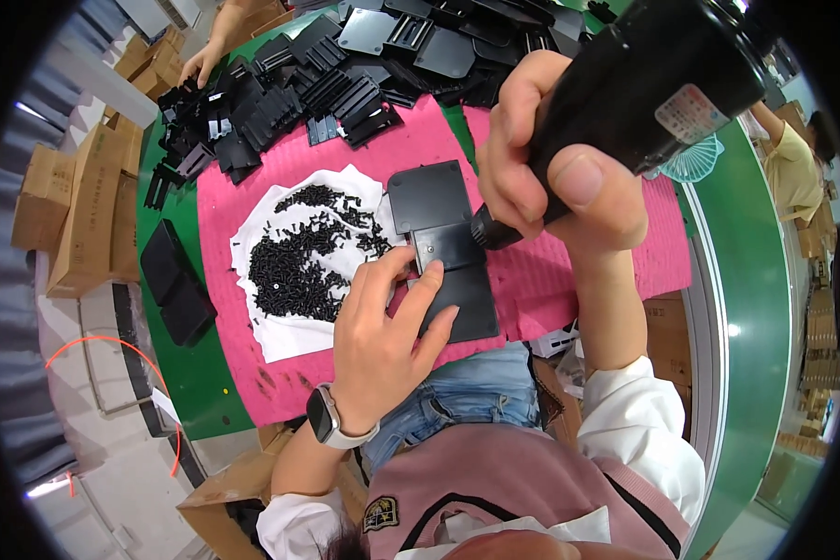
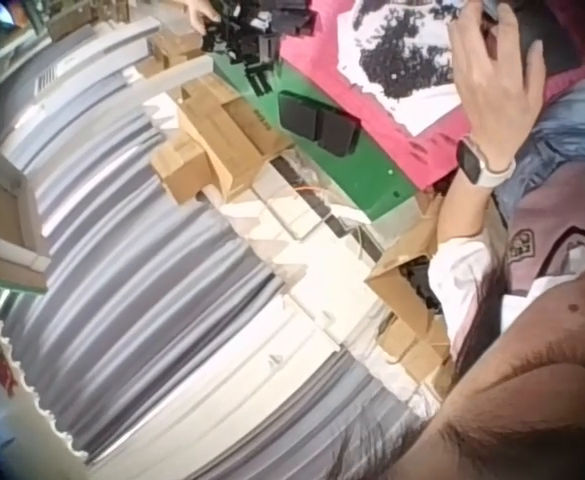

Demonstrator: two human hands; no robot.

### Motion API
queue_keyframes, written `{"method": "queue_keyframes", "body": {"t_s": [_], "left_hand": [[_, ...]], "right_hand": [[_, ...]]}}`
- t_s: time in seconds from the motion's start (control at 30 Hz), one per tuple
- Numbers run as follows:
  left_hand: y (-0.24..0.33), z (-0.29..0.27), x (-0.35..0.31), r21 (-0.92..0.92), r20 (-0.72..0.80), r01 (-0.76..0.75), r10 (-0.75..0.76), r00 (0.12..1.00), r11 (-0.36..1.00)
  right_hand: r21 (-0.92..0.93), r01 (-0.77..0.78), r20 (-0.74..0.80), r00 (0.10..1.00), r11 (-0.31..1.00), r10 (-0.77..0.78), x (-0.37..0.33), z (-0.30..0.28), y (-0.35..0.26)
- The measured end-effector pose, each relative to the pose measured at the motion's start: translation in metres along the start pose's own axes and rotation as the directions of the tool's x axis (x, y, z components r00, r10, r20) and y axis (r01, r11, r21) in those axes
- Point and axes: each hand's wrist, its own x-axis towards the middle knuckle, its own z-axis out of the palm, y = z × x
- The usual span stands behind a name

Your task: Assembling small black plastic components using an electric screwdriver at a factory workbench.

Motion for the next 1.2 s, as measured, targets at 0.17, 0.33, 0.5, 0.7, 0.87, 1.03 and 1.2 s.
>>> {"method": "queue_keyframes", "body": {"t_s": [0.17,0.33,0.5,0.7,0.87,1.03,1.2], "left_hand": [[0.000,0.000,0.000,-0.001,-0.001,-0.005,0.005,1.000,1.000],[0.000,0.001,0.003,0.001,-0.010,-0.035,0.035,0.999,0.999],[0.010,-0.006,0.014,0.151,0.037,-0.141,0.137,0.990,0.978],[0.054,0.009,0.025,0.621,0.242,-0.050,-0.130,0.962,0.782],[0.058,0.004,0.022,0.640,0.246,-0.115,-0.061,0.967,0.759],[0.041,-0.029,0.037,0.370,0.208,0.049,-0.134,0.969,0.928],[0.002,-0.045,0.034,-0.094,-0.062,0.319,-0.326,0.943,0.943]], "right_hand": [[0.012,-0.023,0.032,0.999,1.000,0.023,0.003,0.001,0.002],[0.004,-0.060,0.019,0.998,0.998,0.060,0.005,0.002,0.001],[-0.183,0.084,-0.048,0.994,0.979,-0.095,-0.003,0.013,0.006],[0.051,0.060,-0.203,0.978,0.997,-0.048,0.000,-0.010,-0.023],[-0.124,-0.283,-0.421,0.883,0.951,0.208,-0.009,-0.064,-0.004],[-0.901,-0.265,-0.342,0.921,0.343,-0.187,-0.039,-0.104,0.060],[-0.969,0.203,0.175,0.966,0.141,-0.189,-0.036,-0.021,0.014]]}}
